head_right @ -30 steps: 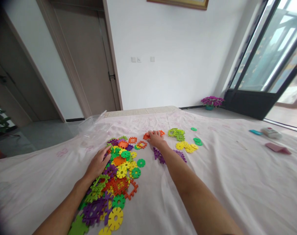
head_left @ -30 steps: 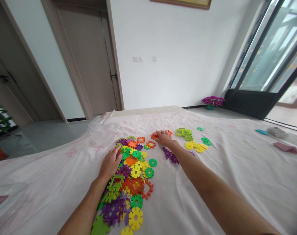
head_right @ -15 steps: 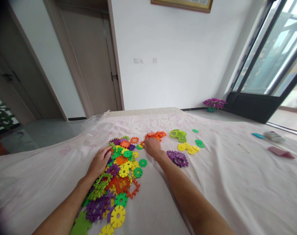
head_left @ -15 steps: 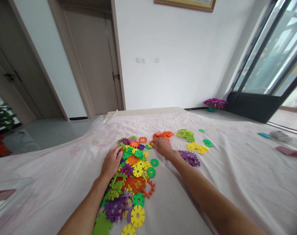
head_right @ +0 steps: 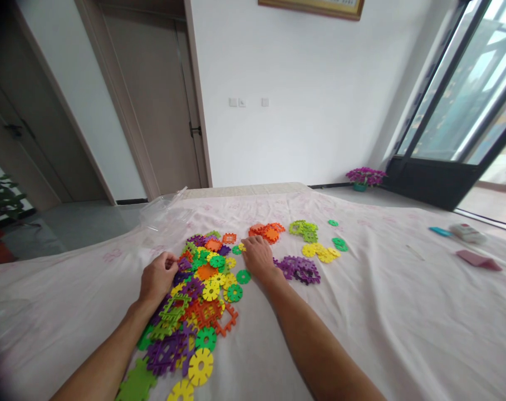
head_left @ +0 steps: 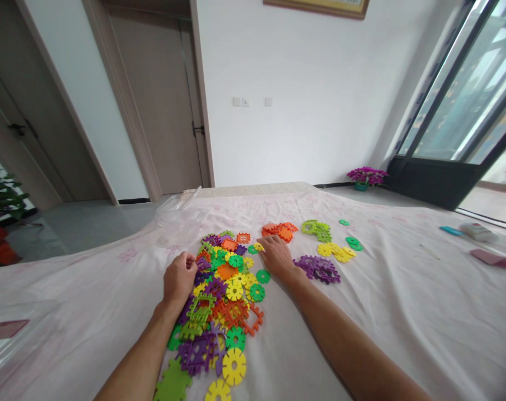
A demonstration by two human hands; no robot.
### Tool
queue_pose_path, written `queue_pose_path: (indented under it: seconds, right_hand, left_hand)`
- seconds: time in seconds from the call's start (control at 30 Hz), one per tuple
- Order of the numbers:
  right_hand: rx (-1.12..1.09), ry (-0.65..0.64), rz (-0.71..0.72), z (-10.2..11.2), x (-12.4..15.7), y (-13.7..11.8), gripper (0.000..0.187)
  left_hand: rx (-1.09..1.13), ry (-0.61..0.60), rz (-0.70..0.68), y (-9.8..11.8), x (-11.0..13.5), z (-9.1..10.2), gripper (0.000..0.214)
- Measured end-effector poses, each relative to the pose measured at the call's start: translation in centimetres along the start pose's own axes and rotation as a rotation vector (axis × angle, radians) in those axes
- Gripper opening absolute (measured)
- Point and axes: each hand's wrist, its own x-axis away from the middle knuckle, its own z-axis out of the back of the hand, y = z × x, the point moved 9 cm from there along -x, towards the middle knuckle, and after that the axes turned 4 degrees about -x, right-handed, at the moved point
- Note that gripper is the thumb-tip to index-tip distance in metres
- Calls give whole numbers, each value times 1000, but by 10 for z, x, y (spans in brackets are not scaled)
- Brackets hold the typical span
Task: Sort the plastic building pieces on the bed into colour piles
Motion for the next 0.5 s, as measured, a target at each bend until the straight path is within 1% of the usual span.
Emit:
queue_pose_path:
  seconds: [0.1,0.27,0.5]
  right_hand:
    - [23,-36,4,-6,2,-7,33]
    - [57,-23,3,-9,1,-8,30]
    - [96,-57,-30,-10,-3,-7,29]
  left_hand:
    - [-12,12,29,-4,0,2,10]
    - [-27,23,52,-4,0,6,13]
    - [-31,2,15,-4,0,3,19]
